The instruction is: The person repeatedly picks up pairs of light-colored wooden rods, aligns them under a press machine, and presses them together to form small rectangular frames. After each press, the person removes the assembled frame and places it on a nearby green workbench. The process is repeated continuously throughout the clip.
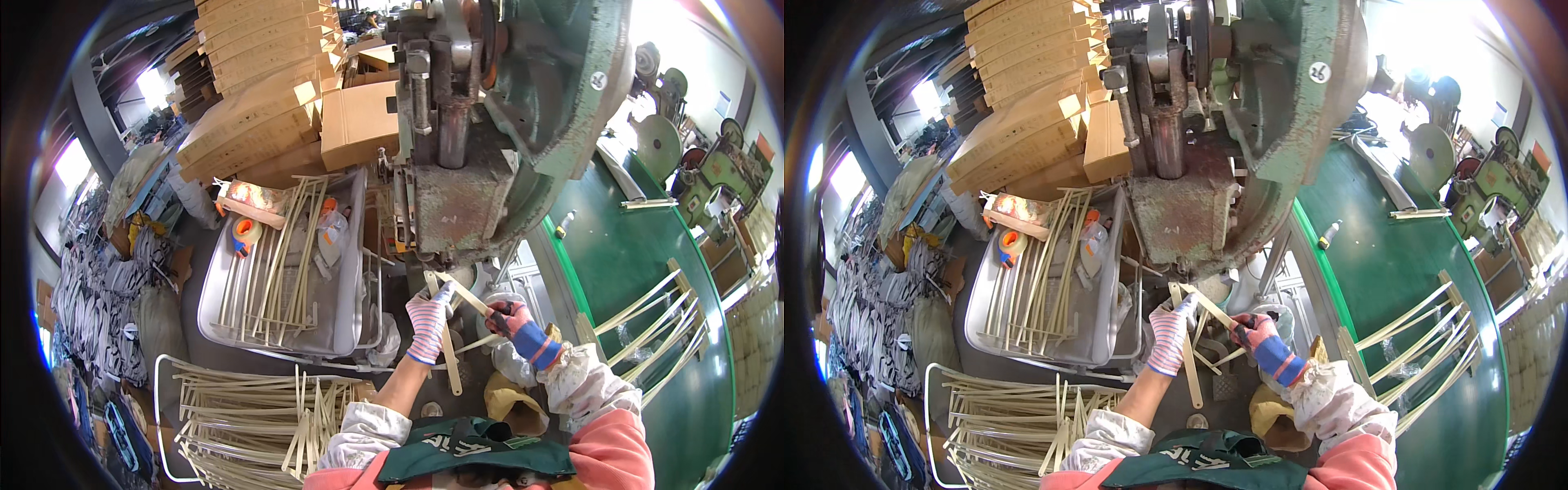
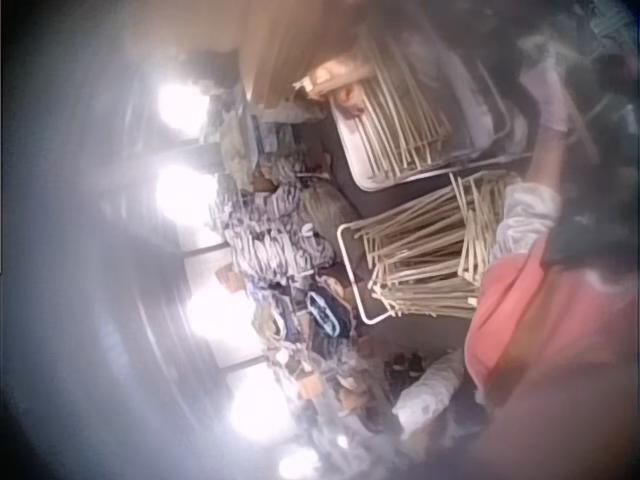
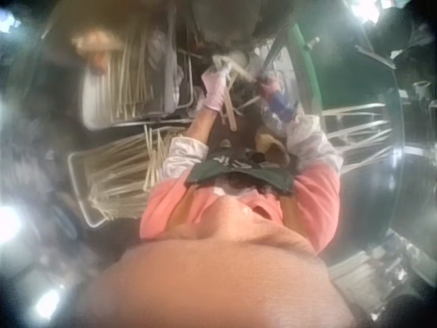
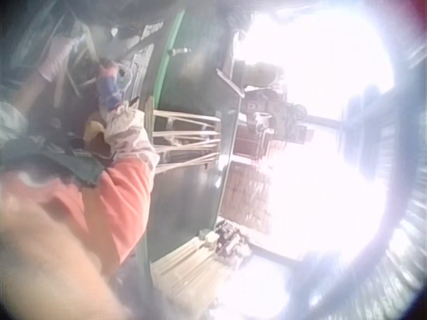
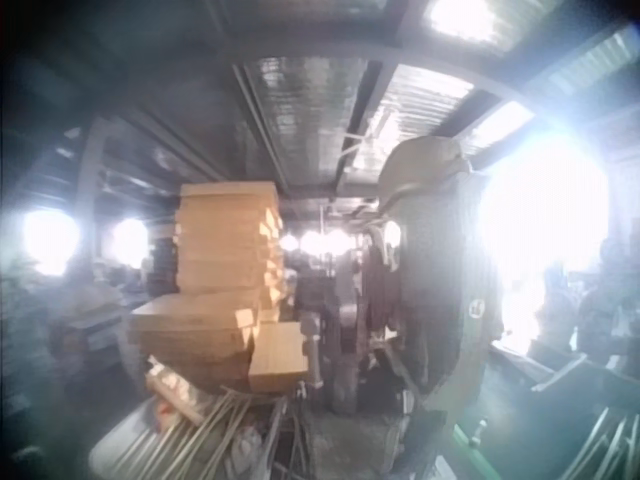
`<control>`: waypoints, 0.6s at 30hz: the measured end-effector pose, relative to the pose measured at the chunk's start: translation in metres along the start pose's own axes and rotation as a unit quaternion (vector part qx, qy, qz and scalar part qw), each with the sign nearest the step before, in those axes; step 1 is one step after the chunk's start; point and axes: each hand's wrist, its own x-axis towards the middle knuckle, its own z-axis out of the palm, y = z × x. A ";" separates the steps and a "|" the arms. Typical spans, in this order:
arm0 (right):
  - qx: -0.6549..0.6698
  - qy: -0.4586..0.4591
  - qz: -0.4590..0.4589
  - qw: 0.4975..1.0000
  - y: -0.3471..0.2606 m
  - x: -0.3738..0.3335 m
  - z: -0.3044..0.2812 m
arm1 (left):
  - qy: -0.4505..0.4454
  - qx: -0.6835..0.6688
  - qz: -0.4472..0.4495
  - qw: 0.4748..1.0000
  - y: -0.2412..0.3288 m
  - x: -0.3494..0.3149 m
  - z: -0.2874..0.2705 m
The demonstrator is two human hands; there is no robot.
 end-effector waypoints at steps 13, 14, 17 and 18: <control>-0.351 -0.100 -0.070 0.928 0.030 0.096 -0.033 | -0.067 -0.035 -0.076 0.994 -0.015 0.008 -0.014; -0.492 -0.046 -0.134 0.859 0.045 0.125 -0.030 | -0.076 -0.034 -0.071 0.994 -0.018 0.011 -0.014; -0.464 -0.065 -0.122 0.875 0.096 0.198 -0.023 | -0.064 -0.032 -0.101 0.992 -0.025 0.014 -0.012; -0.448 -0.073 -0.117 0.884 0.108 0.216 -0.026 | -0.058 -0.016 -0.143 0.988 -0.026 0.015 -0.012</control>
